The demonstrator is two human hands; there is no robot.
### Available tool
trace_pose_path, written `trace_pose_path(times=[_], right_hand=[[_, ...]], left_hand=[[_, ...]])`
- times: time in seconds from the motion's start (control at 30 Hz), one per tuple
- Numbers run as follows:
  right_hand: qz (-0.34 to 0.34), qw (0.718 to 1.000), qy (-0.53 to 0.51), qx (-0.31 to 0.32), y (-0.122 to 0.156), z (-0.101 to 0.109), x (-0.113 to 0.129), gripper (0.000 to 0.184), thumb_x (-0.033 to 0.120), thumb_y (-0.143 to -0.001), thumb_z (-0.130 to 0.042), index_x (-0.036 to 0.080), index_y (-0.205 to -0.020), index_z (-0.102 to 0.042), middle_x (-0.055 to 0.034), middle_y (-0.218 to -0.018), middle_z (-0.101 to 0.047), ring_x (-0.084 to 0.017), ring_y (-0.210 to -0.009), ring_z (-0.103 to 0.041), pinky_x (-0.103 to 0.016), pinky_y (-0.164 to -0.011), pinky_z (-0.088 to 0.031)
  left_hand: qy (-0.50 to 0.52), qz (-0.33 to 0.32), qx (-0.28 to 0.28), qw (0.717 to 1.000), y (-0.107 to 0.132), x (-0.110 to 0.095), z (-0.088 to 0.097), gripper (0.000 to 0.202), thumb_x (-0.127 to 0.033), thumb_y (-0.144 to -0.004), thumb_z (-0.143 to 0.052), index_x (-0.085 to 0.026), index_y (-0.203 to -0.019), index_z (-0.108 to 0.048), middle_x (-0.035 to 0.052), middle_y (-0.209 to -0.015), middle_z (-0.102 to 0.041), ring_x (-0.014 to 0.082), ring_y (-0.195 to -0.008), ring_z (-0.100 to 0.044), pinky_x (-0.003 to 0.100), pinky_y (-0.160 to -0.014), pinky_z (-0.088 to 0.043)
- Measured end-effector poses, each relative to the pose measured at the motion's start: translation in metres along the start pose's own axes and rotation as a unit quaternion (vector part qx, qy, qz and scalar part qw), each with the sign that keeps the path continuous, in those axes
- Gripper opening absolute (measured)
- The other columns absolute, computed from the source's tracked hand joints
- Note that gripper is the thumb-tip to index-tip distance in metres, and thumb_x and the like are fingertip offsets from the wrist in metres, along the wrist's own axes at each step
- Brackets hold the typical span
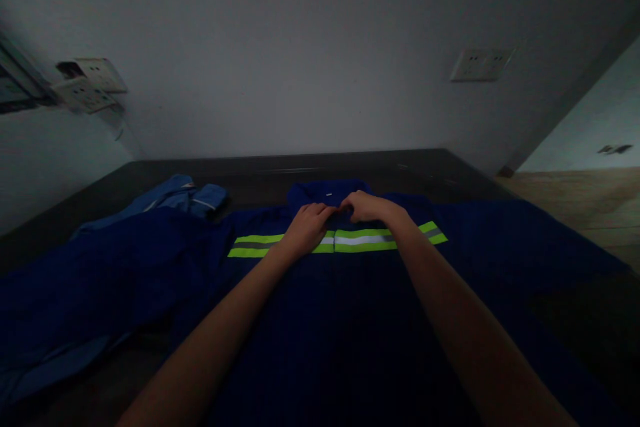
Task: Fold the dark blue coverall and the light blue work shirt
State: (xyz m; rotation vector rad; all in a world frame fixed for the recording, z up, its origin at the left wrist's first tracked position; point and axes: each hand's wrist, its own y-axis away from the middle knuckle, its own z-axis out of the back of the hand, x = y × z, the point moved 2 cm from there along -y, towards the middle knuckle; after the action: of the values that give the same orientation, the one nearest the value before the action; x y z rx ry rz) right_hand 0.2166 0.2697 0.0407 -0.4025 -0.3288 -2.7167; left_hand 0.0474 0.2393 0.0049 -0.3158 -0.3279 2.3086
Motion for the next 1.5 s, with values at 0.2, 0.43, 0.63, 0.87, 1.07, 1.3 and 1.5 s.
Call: trace_pose_path(times=[0.2, 0.43, 0.63, 0.87, 1.07, 1.3, 1.5], right_hand=[[0.037, 0.998, -0.032, 0.047, 0.011, 0.020, -0.002, 0.023, 0.011, -0.067, -0.067, 0.021, -0.086, -0.075, -0.0009, -0.080, -0.070, -0.016, -0.073, -0.062, -0.024, -0.066, -0.045], [0.068, 0.992, -0.077, 0.075, 0.018, 0.027, -0.007, 0.015, 0.015, -0.065, -0.071, 0.020, -0.080, -0.072, 0.0014, -0.074, -0.066, -0.014, -0.072, -0.058, -0.023, -0.065, -0.043], [0.033, 0.997, -0.031, 0.067, 0.009, 0.014, 0.000, 0.014, 0.018, -0.069, -0.071, 0.018, -0.083, -0.070, -0.0010, -0.080, -0.068, -0.014, -0.074, -0.059, -0.023, -0.064, -0.042], [-0.007, 0.997, 0.003, 0.072, -0.003, -0.005, 0.004, 0.016, 0.028, -0.076, -0.068, 0.017, -0.088, -0.070, -0.0043, -0.083, -0.070, -0.015, -0.073, -0.061, -0.023, -0.061, -0.041], [-0.019, 0.998, 0.019, 0.063, -0.007, -0.013, 0.005, 0.014, 0.028, -0.074, -0.070, 0.018, -0.084, -0.071, -0.0036, -0.080, -0.071, -0.015, -0.071, -0.061, -0.022, -0.059, -0.040], [-0.016, 0.999, 0.021, 0.037, -0.007, -0.019, 0.010, 0.007, 0.023, -0.074, -0.072, 0.016, -0.076, -0.070, -0.0039, -0.077, -0.071, -0.015, -0.071, -0.062, -0.022, -0.059, -0.041], [0.000, 0.995, 0.046, -0.085, -0.007, -0.010, 0.015, 0.013, 0.028, -0.076, -0.071, 0.018, -0.083, -0.068, -0.0060, -0.089, -0.069, -0.017, -0.082, -0.062, -0.024, -0.067, -0.041]], left_hand=[[-0.041, 0.004, -0.022, 0.999, 0.003, 0.001, -0.004, 0.022, -0.012, -0.088, -0.046, -0.018, -0.103, -0.061, 0.0078, -0.101, -0.060, 0.0225, -0.095, -0.053, 0.037, -0.085, -0.043], [-0.052, 0.017, -0.037, 0.998, 0.004, 0.002, 0.006, 0.019, -0.007, -0.082, -0.046, -0.019, -0.090, -0.059, 0.0082, -0.099, -0.058, 0.0237, -0.096, -0.051, 0.038, -0.084, -0.042], [0.026, 0.007, 0.086, 0.996, 0.002, 0.009, 0.007, 0.028, -0.004, -0.071, -0.049, -0.018, -0.093, -0.061, 0.0074, -0.094, -0.060, 0.0216, -0.091, -0.056, 0.033, -0.082, -0.047], [0.073, 0.064, 0.036, 0.995, -0.001, 0.010, 0.007, 0.022, -0.017, -0.083, -0.049, -0.016, -0.099, -0.065, 0.0093, -0.106, -0.063, 0.0219, -0.103, -0.058, 0.035, -0.095, -0.045], [0.002, 0.104, 0.075, 0.992, 0.007, 0.011, -0.025, 0.042, -0.035, -0.095, -0.038, -0.021, -0.134, -0.047, 0.0098, -0.146, -0.042, 0.0260, -0.139, -0.030, 0.054, -0.113, -0.021], [0.005, 0.093, 0.079, 0.992, 0.011, 0.015, -0.032, 0.045, -0.038, -0.097, -0.033, -0.021, -0.137, -0.044, 0.0098, -0.149, -0.038, 0.0239, -0.141, -0.027, 0.053, -0.113, -0.020], [0.066, 0.106, -0.020, 0.992, 0.006, 0.018, -0.024, 0.041, -0.029, -0.095, -0.037, -0.018, -0.134, -0.046, 0.0119, -0.142, -0.047, 0.0207, -0.135, -0.037, 0.048, -0.112, -0.025]])
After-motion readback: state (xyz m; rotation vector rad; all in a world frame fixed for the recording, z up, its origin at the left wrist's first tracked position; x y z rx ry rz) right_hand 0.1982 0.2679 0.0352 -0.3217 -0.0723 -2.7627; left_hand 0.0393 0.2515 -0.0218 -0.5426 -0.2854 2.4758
